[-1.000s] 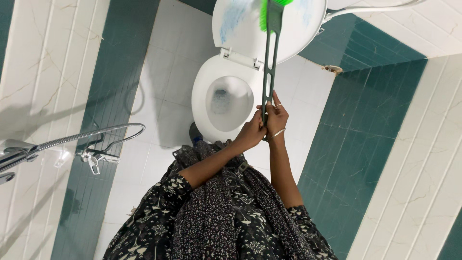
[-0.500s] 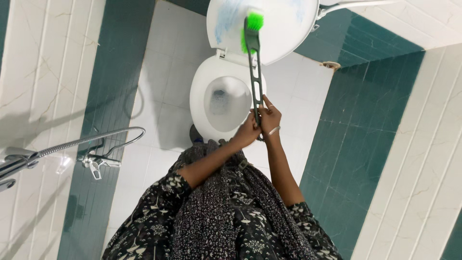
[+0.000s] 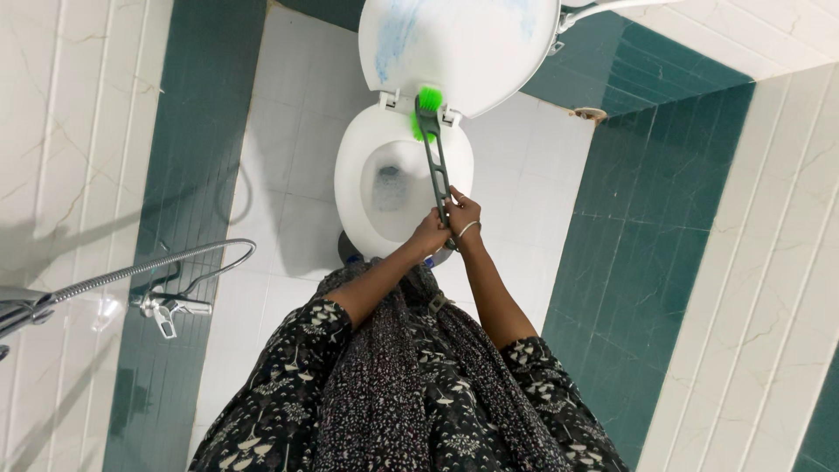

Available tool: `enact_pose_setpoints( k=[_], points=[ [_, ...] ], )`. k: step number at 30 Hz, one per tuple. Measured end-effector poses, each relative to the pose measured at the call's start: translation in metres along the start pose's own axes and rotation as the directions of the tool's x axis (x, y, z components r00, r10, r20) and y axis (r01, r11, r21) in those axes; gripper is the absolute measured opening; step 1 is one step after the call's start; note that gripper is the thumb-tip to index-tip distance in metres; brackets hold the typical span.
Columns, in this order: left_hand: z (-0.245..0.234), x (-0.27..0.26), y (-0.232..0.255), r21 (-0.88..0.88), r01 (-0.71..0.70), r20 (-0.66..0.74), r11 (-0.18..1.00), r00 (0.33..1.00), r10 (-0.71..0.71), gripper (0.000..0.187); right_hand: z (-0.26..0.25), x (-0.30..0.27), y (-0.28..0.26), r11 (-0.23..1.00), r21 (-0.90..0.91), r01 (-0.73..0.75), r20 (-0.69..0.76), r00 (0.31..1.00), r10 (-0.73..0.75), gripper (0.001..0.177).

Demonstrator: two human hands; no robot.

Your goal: The person cleans the inside of a toilet bowl using a long-handled brush, scrubs the underside of the toilet seat, and rinses the bowl with water from a handheld bidet sprayer.

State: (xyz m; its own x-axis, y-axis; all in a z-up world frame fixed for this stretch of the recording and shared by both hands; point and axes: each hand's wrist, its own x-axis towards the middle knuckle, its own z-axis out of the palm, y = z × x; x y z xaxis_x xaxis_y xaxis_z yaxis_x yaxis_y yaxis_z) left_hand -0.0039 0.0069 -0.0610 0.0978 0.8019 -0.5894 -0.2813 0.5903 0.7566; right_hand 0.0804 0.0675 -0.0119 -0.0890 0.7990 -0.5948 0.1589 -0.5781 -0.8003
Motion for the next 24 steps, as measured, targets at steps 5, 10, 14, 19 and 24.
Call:
enact_pose_setpoints(
  k=[5,10,14,19,24],
  points=[
    [0.024,-0.065,0.062,0.319,-0.18,-0.005,0.93,0.981,0.191,0.063,-0.011,-0.051,-0.065,0.992,0.069,0.109,0.033,0.993,-0.111,0.05],
    [0.026,-0.087,0.104,0.414,-0.197,-0.008,0.889,0.976,0.22,0.066,-0.004,-0.06,-0.087,0.941,0.127,0.313,-0.06,0.95,-0.307,0.05],
    [0.003,-0.037,0.038,0.444,-0.134,0.034,0.886,0.991,0.133,0.073,0.004,-0.031,-0.039,0.963,-0.028,0.267,-0.033,0.963,-0.268,0.047],
    [-0.02,0.001,-0.014,0.044,-0.107,0.057,0.993,0.993,0.104,0.054,0.021,0.002,0.003,0.996,-0.089,0.022,-0.023,0.999,-0.024,0.047],
    [0.008,-0.068,0.056,0.342,-0.212,-0.03,0.916,0.971,0.236,0.06,0.004,-0.055,-0.05,0.957,-0.106,0.269,-0.022,0.962,-0.273,0.048]
  ],
)
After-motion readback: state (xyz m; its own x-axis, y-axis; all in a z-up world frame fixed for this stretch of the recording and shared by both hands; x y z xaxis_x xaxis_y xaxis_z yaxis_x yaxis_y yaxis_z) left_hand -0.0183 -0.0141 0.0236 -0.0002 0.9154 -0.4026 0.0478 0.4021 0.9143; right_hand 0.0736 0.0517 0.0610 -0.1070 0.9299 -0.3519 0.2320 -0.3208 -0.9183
